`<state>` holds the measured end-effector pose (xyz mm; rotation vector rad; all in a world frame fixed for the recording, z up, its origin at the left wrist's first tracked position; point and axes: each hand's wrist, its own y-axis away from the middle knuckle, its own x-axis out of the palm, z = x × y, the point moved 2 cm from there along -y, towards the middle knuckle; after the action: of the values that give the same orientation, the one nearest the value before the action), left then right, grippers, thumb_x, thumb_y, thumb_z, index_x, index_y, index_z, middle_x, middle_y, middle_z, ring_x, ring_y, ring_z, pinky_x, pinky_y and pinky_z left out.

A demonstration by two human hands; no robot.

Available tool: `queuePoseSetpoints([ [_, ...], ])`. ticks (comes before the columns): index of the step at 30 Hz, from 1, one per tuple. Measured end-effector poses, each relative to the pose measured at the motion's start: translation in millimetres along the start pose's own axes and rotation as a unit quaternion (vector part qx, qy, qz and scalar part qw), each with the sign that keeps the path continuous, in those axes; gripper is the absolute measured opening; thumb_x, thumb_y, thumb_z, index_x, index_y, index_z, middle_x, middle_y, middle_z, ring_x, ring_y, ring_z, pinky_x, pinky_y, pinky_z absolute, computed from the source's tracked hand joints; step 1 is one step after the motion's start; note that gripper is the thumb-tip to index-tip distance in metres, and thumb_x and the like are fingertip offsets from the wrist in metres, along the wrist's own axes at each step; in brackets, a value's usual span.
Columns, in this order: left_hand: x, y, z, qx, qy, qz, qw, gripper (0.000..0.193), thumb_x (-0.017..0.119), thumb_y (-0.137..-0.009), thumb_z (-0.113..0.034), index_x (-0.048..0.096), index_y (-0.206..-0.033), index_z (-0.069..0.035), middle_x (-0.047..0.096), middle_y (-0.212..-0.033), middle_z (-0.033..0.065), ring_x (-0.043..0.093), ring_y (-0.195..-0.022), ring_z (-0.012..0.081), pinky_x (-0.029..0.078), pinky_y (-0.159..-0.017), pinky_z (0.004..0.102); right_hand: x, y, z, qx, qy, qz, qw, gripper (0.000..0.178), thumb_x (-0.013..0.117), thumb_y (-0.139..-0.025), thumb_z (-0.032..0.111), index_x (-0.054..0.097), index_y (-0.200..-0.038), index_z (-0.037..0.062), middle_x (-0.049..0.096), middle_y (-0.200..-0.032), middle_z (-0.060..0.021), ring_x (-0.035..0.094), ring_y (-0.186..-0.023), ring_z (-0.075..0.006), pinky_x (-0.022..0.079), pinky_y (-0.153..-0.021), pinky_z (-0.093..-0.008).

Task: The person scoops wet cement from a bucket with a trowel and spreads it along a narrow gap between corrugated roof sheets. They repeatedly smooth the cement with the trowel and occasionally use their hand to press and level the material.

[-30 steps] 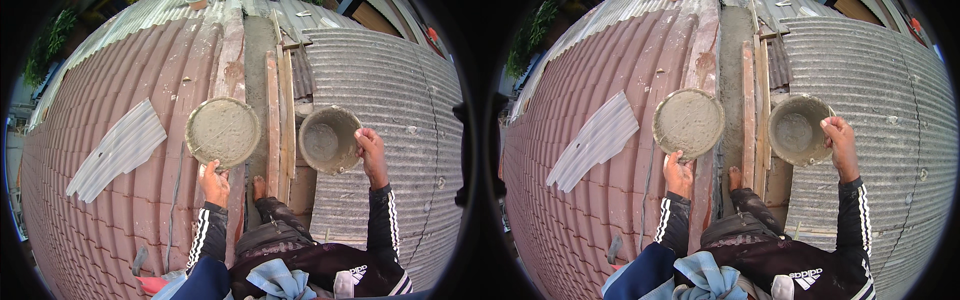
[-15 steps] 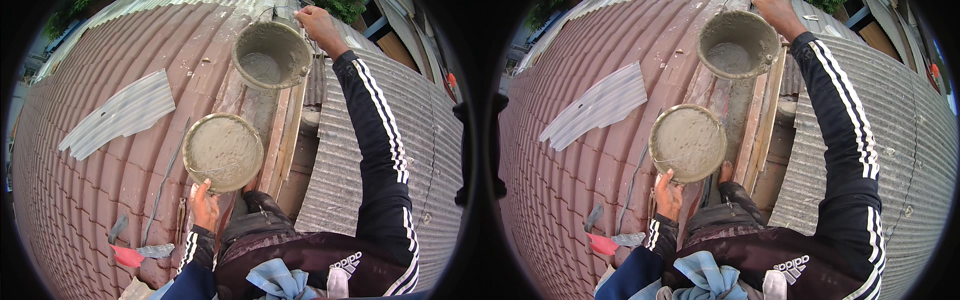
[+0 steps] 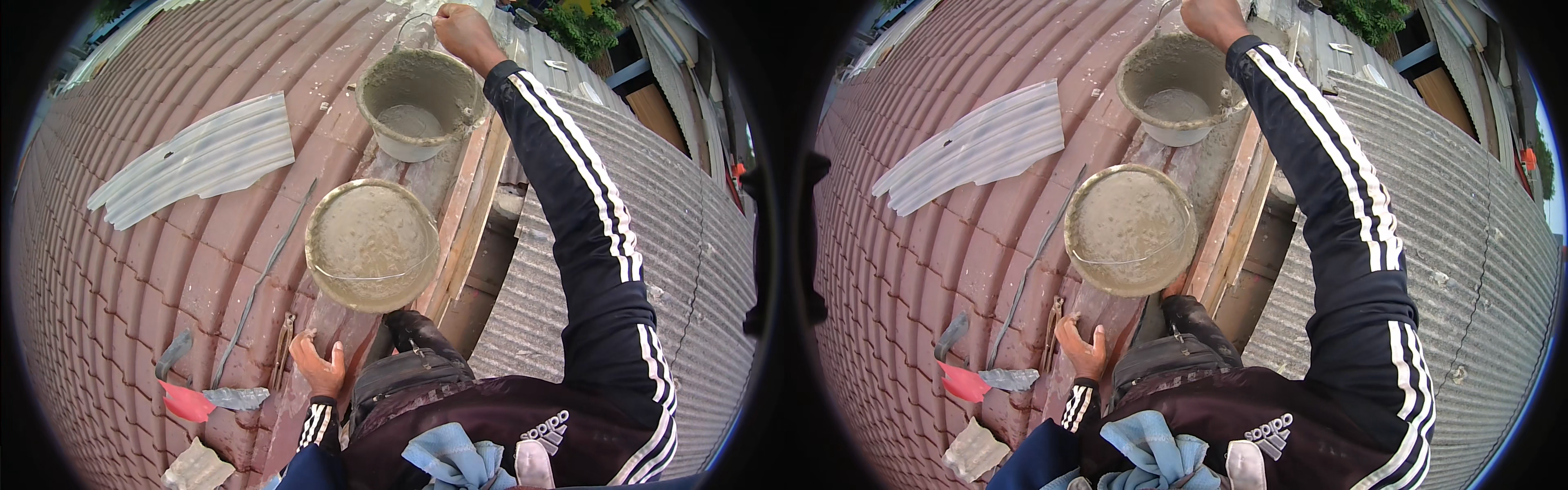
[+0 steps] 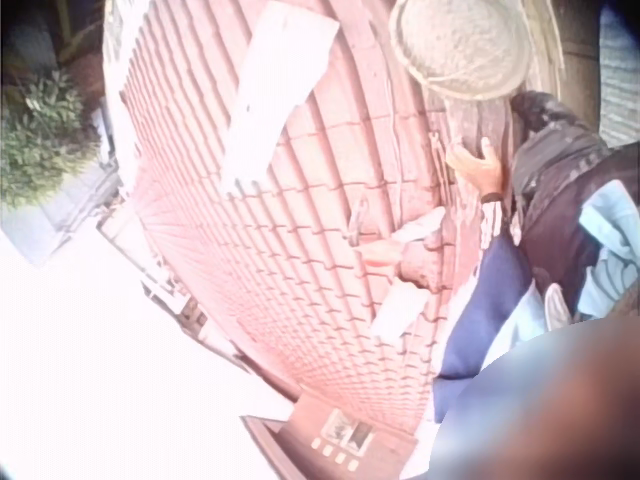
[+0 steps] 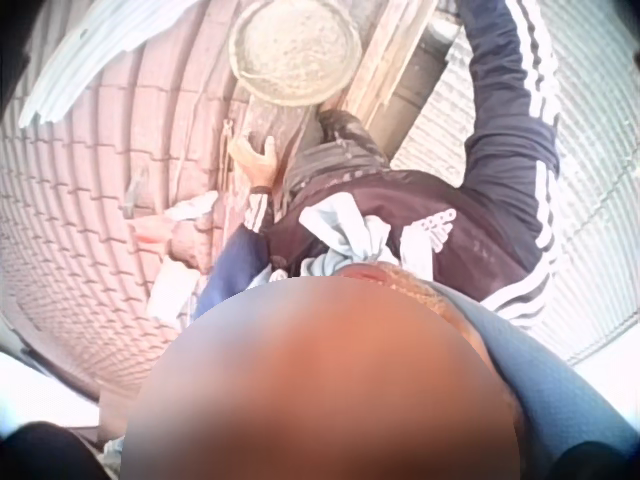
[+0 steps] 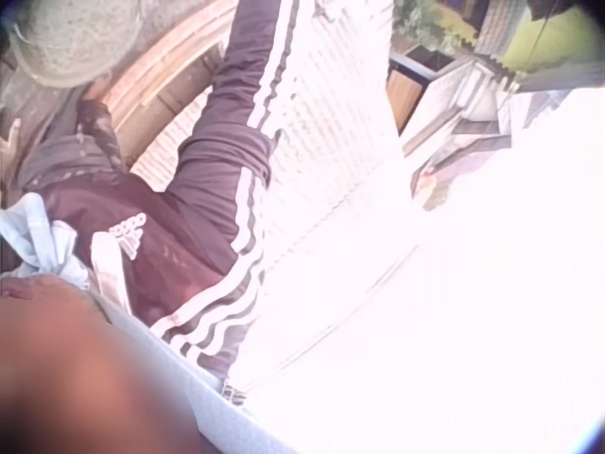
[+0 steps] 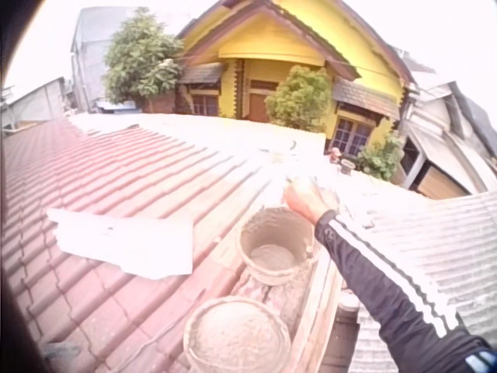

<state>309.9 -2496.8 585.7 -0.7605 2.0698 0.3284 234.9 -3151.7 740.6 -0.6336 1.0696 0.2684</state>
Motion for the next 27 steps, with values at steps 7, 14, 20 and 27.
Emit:
queuePoseSetpoints([
  [7, 10.1, 12.3, 7.3, -0.001, -0.032, 0.053, 0.998, 0.072, 0.079, -0.08, -0.032, 0.055, -0.138, 0.003, 0.048, -0.149, 0.0295, 0.037, -0.145, 0.051, 0.03, -0.12, 0.0621, 55.6, -18.1, -42.3, 0.094, -0.28, 0.161, 0.942, 0.026, 0.062, -0.108, 0.027, 0.073, -0.113, 0.0046, 0.067, -0.082, 0.0029, 0.058, -0.067, -0.0051, 0.048, -0.055, -0.0247],
  [14, 10.1, 11.1, 4.8, -0.015, -0.049, 0.051, 0.997, 0.07, 0.08, -0.079, -0.034, 0.058, -0.135, 0.003, 0.049, -0.149, 0.0288, 0.039, -0.144, 0.0495, 0.031, -0.119, 0.0613, 89.3, -0.3, -34.7, 0.078, -0.564, 0.329, 0.754, 0.039, 0.055, -0.109, 0.032, 0.069, -0.127, 0.0001, 0.073, -0.097, -0.012, 0.068, -0.082, -0.0202, 0.055, -0.067, -0.0331],
  [20, 9.5, 6.9, 1.7, -0.026, -0.057, 0.05, 0.997, 0.072, 0.081, -0.077, -0.036, 0.059, -0.134, 0.001, 0.05, -0.148, 0.0276, 0.041, -0.143, 0.0485, 0.033, -0.117, 0.0601, 47.8, 35.0, 31.3, -0.023, -0.161, 0.198, 0.966, 0.047, 0.064, -0.107, 0.034, 0.065, -0.137, -0.0016, 0.075, -0.1, -0.0088, 0.071, -0.086, -0.0201, 0.057, -0.078, -0.0348],
  [27, 3.9, 5.3, 4.2, -0.065, -0.061, 0.081, 0.993, 0.074, 0.081, -0.078, -0.043, 0.061, -0.135, -0.001, 0.049, -0.149, 0.0263, 0.04, -0.146, 0.0451, 0.032, -0.117, 0.057, -61.0, 187.5, 109.5, -0.108, -0.319, 0.483, 0.808, 0.081, 0.077, -0.083, 0.056, 0.066, -0.138, -0.0026, 0.065, -0.139, -0.0259, 0.061, -0.133, -0.0355, 0.042, -0.115, -0.0443],
])
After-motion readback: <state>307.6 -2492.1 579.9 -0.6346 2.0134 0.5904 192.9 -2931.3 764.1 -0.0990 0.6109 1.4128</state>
